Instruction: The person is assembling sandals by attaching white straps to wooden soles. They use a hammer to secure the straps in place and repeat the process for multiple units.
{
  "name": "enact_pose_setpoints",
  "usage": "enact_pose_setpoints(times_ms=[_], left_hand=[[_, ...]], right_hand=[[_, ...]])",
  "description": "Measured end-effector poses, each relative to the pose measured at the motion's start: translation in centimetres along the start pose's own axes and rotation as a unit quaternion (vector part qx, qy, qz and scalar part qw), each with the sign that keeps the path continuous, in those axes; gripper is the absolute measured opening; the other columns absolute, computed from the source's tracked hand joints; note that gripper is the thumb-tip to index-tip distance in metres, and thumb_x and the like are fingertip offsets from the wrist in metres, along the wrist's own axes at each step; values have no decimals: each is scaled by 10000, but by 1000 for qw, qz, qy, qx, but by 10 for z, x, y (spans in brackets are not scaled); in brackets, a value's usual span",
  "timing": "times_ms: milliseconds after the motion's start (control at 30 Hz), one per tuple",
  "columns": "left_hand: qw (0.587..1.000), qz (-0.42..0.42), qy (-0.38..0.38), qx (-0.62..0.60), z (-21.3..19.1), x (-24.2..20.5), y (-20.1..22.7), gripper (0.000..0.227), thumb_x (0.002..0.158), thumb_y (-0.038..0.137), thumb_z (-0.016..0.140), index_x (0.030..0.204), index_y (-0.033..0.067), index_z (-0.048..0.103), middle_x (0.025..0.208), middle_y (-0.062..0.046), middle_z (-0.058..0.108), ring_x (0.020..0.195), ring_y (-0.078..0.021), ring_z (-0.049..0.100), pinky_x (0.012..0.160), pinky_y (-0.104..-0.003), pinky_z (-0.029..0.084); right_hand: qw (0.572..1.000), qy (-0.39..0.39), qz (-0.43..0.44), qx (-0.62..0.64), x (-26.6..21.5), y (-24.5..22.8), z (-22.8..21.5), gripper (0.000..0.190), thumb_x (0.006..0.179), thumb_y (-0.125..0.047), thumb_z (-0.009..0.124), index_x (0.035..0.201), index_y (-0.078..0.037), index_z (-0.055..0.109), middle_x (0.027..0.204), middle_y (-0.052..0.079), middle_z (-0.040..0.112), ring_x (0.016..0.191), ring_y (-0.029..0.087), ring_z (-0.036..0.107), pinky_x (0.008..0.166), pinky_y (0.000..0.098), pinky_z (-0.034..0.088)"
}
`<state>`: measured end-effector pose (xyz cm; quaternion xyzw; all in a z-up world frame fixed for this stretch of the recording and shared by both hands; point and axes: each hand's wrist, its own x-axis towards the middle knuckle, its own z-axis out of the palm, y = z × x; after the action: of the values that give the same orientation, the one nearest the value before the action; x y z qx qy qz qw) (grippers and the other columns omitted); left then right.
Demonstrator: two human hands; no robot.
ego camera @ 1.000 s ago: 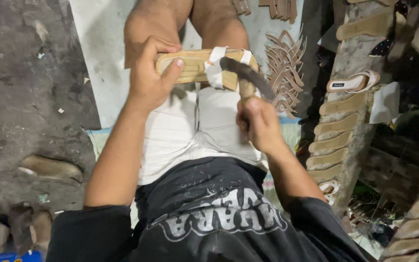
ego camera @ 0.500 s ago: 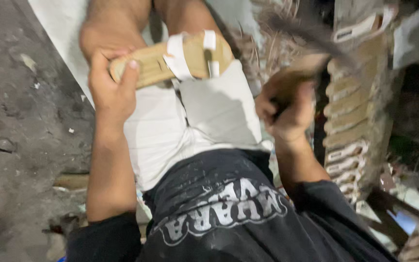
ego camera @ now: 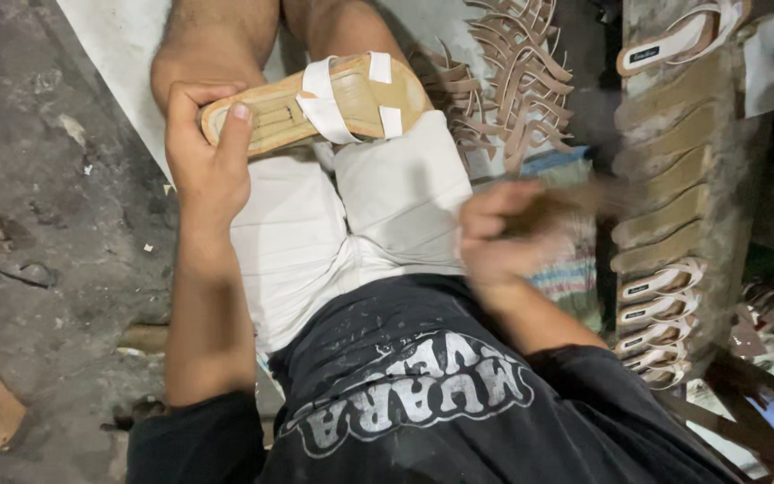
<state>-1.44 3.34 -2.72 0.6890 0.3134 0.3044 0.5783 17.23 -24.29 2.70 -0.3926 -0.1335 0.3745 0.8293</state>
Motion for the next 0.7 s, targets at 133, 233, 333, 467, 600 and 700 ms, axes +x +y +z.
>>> enact_pose_setpoints(times_ms=[133, 233, 333, 467, 600, 700], left_hand=[[998, -2, -4, 56, -2, 4, 6, 171, 1098, 72, 651, 1202, -28, 558, 1245, -142, 680, 1185, -208, 645, 1083, -336, 513], [999, 42, -18, 29, -4, 1, 3, 133, 1132, 44, 636, 1189, -42, 551, 1211, -157, 645, 1180, -207, 630, 1111, -319, 497], [999, 12, -3, 36, -7, 0, 4, 168, 1107, 65, 645, 1215, -24, 553, 1249, -150, 670, 1195, -218, 649, 1106, -341, 518], [1000, 3, -6, 22, 0, 10, 10, 168, 1093, 65, 644, 1201, -20, 548, 1248, -150, 681, 1203, -209, 645, 1104, -337, 509], [998, 7, -10, 54, -5, -1, 2, 162, 1112, 68, 657, 1212, -14, 560, 1255, -145, 680, 1208, -204, 654, 1106, -337, 516], [999, 13, 4, 31, -5, 5, 2, 168, 1113, 73, 663, 1224, -9, 568, 1251, -141, 671, 1194, -201, 642, 1103, -330, 512]], right_hand=[[946, 61, 286, -143, -2, 15, -9, 685, 980, -742, 480, 965, -59, 523, 626, 28, 400, 469, 110, 306, 400, 272, 252], [985, 58, 128, -96, -11, 8, -9, 679, 960, -749, 476, 984, -74, 546, 599, 42, 401, 448, 133, 349, 391, 283, 274], [996, -29, 77, -29, -8, 8, 0, 705, 993, -770, 446, 946, -76, 563, 616, 48, 420, 459, 129, 366, 413, 274, 289], [946, 6, 276, -172, 0, 7, 11, 658, 979, -718, 463, 941, -65, 540, 600, 34, 432, 426, 130, 352, 377, 293, 279], [999, -30, 10, -10, -10, 8, 10, 627, 995, -724, 476, 961, -98, 493, 616, 18, 418, 432, 122, 357, 392, 254, 272], [928, 117, 353, -7, -5, 18, 10, 644, 976, -732, 461, 918, -92, 489, 647, 3, 433, 491, 117, 351, 440, 267, 271]])
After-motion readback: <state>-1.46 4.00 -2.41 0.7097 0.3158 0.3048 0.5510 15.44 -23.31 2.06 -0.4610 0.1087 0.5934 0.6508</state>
